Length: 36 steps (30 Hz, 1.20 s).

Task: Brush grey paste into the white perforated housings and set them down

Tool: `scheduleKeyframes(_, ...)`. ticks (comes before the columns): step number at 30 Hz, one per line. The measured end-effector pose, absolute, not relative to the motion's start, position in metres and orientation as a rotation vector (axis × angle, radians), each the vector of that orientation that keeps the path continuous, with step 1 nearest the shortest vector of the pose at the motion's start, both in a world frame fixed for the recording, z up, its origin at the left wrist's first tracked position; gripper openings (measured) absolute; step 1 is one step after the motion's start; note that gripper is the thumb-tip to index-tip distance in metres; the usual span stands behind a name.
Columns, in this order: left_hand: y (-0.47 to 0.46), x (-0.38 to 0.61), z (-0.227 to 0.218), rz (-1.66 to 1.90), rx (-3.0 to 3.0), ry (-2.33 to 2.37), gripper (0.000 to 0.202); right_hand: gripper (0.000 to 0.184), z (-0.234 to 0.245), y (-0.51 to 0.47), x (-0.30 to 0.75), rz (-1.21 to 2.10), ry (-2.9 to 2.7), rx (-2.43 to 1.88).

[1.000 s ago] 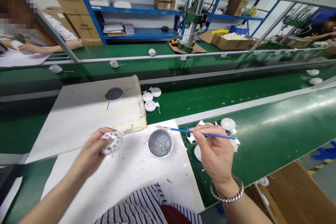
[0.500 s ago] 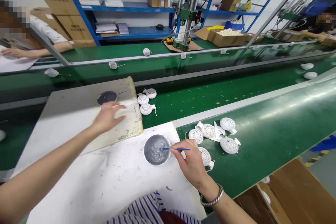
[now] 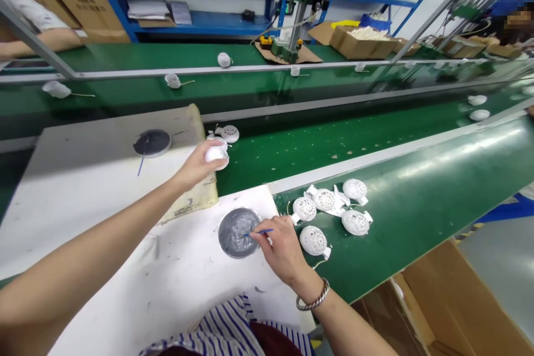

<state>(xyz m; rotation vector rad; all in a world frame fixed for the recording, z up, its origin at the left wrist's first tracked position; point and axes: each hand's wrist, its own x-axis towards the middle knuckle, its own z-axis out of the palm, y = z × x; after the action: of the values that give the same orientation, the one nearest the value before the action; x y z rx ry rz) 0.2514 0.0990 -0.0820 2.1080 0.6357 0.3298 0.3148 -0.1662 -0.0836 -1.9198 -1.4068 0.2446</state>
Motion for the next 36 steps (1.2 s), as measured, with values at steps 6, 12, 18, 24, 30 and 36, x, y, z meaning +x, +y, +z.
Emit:
scheduleKeyframes(6, 0.045, 0.168, -0.034, 0.303, 0.866, 0.519, 0.040, 0.011, -0.083, -0.166, 0.317, 0.452, -1.072, -1.896)
scheduleKeyframes(12, 0.009, 0.129, -0.027, 0.308, 0.752, 0.493, 0.051, 0.012, -0.073, -0.171, 0.317, 0.407, -0.883, -1.845)
scheduleKeyframes(18, -0.004, 0.125, -0.020, 0.335, 0.853, 0.639, 0.027, 0.015, -0.077, -0.182, 0.322, 0.439, -0.789, -1.891)
scheduleKeyframes(24, -0.015, 0.131, -0.016, 0.419, 0.711, 0.866, 0.019, 0.024, -0.069, -0.185, 0.328, 0.480, -0.527, -1.615)
scheduleKeyframes(30, -0.032, 0.141, -0.018, 0.352, 0.612, 0.905, 0.017, 0.024, -0.036, -0.172, 0.320, 0.517, -0.474, -1.391)
scheduleKeyframes(36, -0.040, 0.140, -0.016, 0.327, 0.650, 0.796, 0.017, 0.016, -0.016, -0.162, 0.304, 0.566, -0.540, -1.312)
